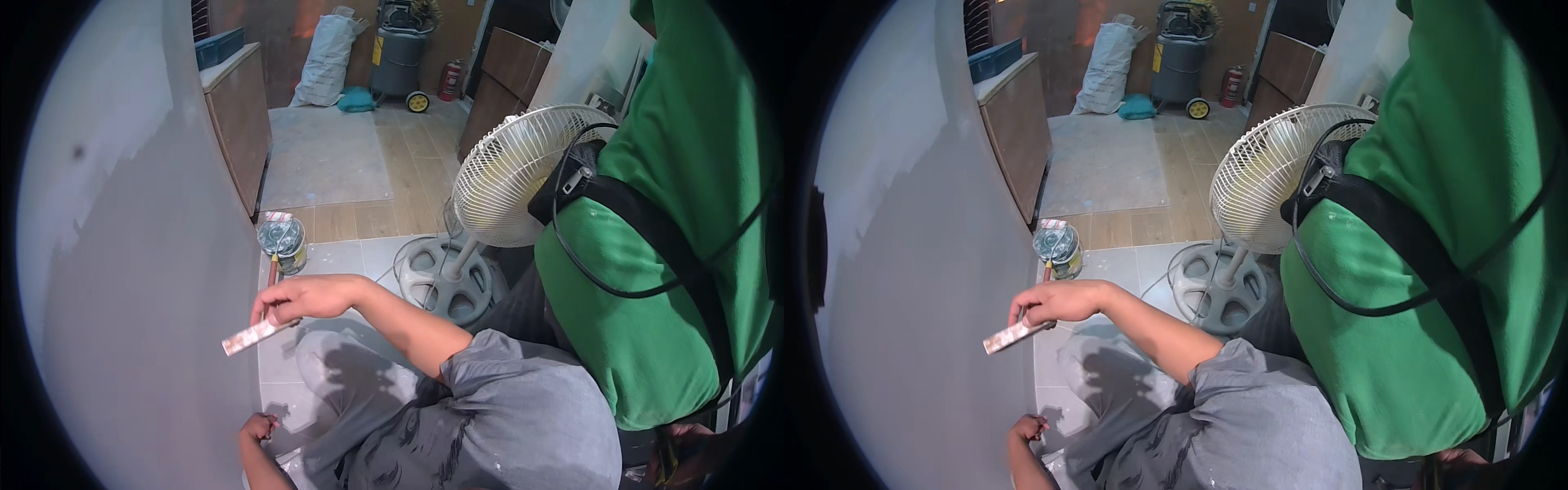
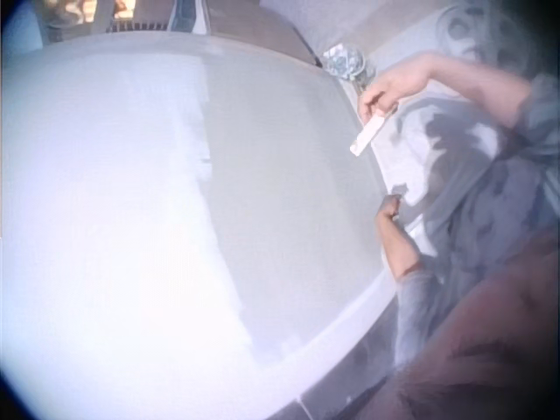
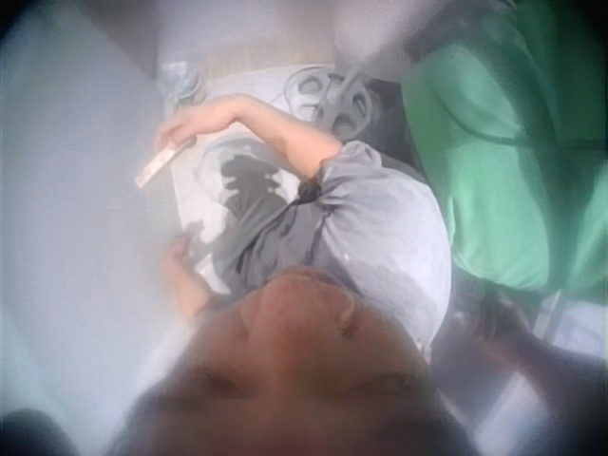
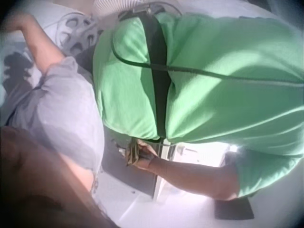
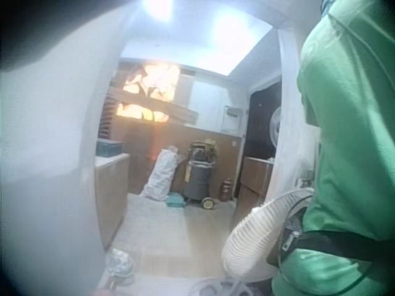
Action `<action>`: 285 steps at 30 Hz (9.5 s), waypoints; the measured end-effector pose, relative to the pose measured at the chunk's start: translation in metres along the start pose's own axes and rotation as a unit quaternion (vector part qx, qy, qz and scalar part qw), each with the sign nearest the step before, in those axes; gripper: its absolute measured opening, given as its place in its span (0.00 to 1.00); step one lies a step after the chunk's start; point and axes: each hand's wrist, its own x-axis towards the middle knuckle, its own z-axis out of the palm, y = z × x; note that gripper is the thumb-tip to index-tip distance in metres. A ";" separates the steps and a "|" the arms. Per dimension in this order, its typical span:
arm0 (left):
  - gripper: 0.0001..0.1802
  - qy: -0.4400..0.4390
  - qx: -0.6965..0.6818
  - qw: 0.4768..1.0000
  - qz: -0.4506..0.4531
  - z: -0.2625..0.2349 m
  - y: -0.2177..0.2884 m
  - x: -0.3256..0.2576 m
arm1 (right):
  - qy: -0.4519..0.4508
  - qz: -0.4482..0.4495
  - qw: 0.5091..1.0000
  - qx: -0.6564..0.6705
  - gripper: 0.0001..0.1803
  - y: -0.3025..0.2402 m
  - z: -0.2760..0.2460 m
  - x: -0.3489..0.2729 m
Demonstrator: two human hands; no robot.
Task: The person walks through a cluttered room, picks up a paint roller, and applies white paint to a wall. They dip the roller into a paint bucket and continue painting the wall surface.
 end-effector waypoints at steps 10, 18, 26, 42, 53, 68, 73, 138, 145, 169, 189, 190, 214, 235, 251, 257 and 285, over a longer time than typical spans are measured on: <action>0.15 0.023 -0.045 0.996 0.067 -0.003 0.013 -0.015 | -0.029 0.147 0.979 -0.135 0.17 0.157 0.085 0.092; 0.13 0.056 -0.040 0.997 0.046 -0.013 -0.027 -0.040 | -0.201 0.222 0.939 -0.167 0.14 0.174 0.119 0.144; 0.13 0.074 -0.063 0.994 0.055 -0.006 -0.044 -0.061 | -0.205 0.165 0.956 -0.127 0.13 0.199 0.131 0.150; 0.16 0.070 -0.050 0.996 0.004 0.012 -0.028 -0.070 | -0.135 0.183 0.970 -0.086 0.10 0.176 0.103 0.119; 0.12 0.111 0.046 0.993 0.002 0.022 -0.023 -0.080 | -0.145 0.210 0.967 0.004 0.17 0.179 0.099 0.127; 0.12 0.027 -0.036 0.998 0.047 -0.077 -0.008 -0.040 | 0.058 0.086 0.992 0.073 0.21 0.109 0.083 0.057; 0.07 -0.081 0.011 0.995 0.059 -0.076 0.035 0.005 | 0.045 -0.025 0.998 0.024 0.19 -0.026 0.056 -0.060; 0.07 0.060 -0.071 0.995 0.029 -0.059 -0.016 -0.086 | 0.488 -0.279 0.627 -0.539 0.16 -0.178 0.034 -0.257; 0.07 0.018 -0.109 0.993 0.051 -0.046 -0.008 -0.087 | 0.289 -0.193 0.805 -0.480 0.22 -0.100 0.062 -0.159; 0.21 0.265 -0.084 0.953 0.125 -0.014 0.001 -0.189 | 0.106 0.057 0.962 -0.247 0.55 0.092 0.068 -0.096; 0.13 0.544 -0.069 0.834 -0.067 0.115 -0.029 -0.296 | 0.391 0.279 0.783 0.395 0.19 0.502 -0.061 0.207; 0.18 0.517 -0.086 0.842 -0.131 0.119 -0.012 -0.309 | 0.471 0.279 0.730 0.409 0.16 0.501 -0.047 0.231; 0.11 0.605 -0.183 0.769 -0.099 0.200 -0.108 -0.302 | 0.587 0.187 0.614 0.494 0.23 0.549 -0.123 0.168; 0.08 0.628 -0.175 0.752 -0.100 0.207 -0.108 -0.306 | 0.526 0.102 0.700 0.473 0.30 0.488 -0.146 0.171; 0.10 0.627 -0.157 0.754 -0.116 0.204 -0.095 -0.312 | 0.475 0.193 0.804 0.301 0.08 0.431 -0.091 0.158; 0.11 0.625 -0.139 0.762 -0.100 0.195 -0.074 -0.317 | 0.426 0.253 0.822 0.281 0.06 0.372 -0.019 0.058; 0.17 0.324 -0.189 0.915 -0.145 0.123 -0.181 -0.298 | 0.490 0.375 0.767 0.174 0.15 0.474 0.023 -0.095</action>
